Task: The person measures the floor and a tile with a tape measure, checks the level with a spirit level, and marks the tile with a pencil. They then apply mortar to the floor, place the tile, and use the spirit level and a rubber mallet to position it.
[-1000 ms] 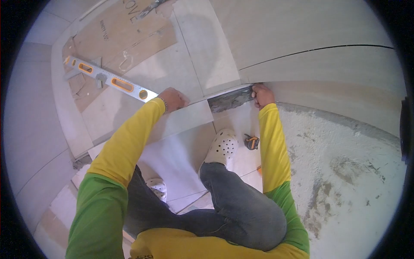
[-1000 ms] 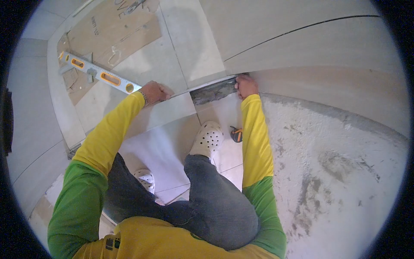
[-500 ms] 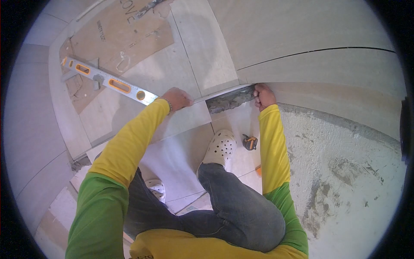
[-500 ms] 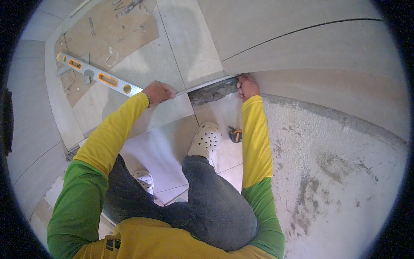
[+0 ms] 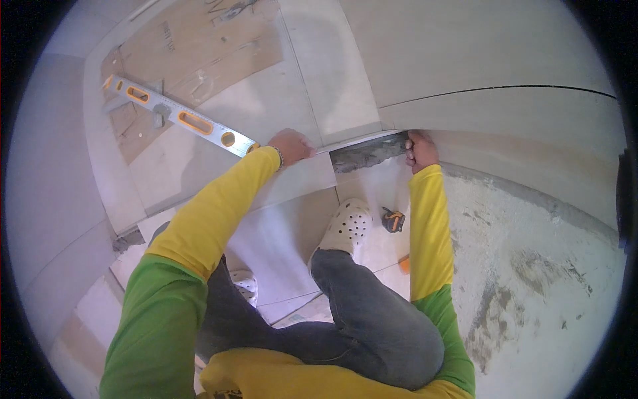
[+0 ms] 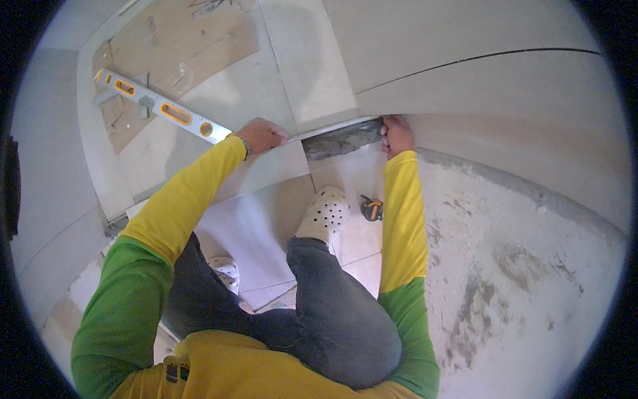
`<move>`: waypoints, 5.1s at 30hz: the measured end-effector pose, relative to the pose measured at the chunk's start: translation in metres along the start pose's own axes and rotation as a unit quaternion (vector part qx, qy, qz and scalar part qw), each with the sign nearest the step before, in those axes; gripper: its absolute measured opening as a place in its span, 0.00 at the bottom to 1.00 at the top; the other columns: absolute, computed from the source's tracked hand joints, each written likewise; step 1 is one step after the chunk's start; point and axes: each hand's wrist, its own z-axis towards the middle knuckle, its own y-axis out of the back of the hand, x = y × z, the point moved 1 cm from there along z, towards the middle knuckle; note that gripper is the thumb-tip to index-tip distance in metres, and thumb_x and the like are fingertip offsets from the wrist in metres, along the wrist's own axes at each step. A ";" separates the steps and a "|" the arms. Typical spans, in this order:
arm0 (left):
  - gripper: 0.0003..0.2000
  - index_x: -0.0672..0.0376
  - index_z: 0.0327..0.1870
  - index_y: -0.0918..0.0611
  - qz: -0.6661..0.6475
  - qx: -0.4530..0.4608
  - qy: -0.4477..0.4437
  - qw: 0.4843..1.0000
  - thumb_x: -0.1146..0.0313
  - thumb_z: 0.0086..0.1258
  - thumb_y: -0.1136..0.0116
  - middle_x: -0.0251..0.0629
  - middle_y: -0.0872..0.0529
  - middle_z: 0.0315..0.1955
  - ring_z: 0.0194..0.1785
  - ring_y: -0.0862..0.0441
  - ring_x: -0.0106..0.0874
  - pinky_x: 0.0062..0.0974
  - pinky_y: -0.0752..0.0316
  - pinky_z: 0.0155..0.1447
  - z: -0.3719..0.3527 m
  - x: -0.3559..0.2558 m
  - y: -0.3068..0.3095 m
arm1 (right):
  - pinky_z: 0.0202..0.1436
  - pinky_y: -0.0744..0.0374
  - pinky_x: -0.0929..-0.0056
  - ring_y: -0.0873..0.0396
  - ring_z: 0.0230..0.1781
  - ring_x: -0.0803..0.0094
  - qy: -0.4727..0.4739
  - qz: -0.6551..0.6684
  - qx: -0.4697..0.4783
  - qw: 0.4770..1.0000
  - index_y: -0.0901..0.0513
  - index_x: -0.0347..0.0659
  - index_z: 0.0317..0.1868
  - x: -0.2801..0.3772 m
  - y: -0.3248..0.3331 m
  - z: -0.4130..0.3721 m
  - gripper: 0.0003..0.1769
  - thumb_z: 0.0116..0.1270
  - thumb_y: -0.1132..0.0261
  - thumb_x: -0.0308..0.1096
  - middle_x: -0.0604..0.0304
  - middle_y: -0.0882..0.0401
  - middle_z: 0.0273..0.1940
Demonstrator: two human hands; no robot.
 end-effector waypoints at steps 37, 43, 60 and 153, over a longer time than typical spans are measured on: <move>0.13 0.55 0.40 0.11 -0.023 -0.037 0.021 0.999 0.59 0.59 0.36 0.43 0.10 0.35 0.39 0.14 0.37 0.31 0.21 0.48 0.015 0.002 -0.010 | 0.13 0.43 0.80 0.40 0.12 0.82 0.024 0.077 0.016 0.997 0.23 0.41 0.61 -0.062 -0.017 -0.104 0.21 0.71 0.39 0.38 0.69 0.31 0.20; 0.12 0.57 0.40 0.11 -0.013 -0.027 0.003 1.000 0.61 0.60 0.35 0.40 0.11 0.32 0.35 0.14 0.32 0.29 0.21 0.45 0.011 -0.006 -0.006 | 0.13 0.42 0.77 0.40 0.12 0.79 -0.002 0.076 0.039 0.996 0.22 0.44 0.53 -0.019 -0.029 -0.056 0.14 0.71 0.41 0.39 0.67 0.30 0.21; 0.09 0.56 0.39 0.11 -0.105 -0.033 0.049 0.993 0.64 0.61 0.34 0.39 0.11 0.32 0.35 0.15 0.29 0.29 0.21 0.45 0.007 -0.006 -0.005 | 0.14 0.42 0.75 0.38 0.15 0.77 -0.107 0.191 0.065 0.973 0.25 0.45 0.42 -0.021 -0.060 -0.022 0.05 0.70 0.42 0.35 0.65 0.29 0.25; 0.37 0.39 0.69 0.27 0.099 0.031 0.155 0.982 0.49 0.54 0.29 0.57 0.62 0.77 0.77 0.64 0.65 0.51 0.48 0.76 0.019 0.019 0.064 | 0.45 0.20 0.64 0.21 0.43 0.59 0.536 -0.561 0.100 0.623 0.15 0.46 0.35 -0.012 -0.078 -0.023 0.06 0.55 0.31 0.32 0.62 0.17 0.41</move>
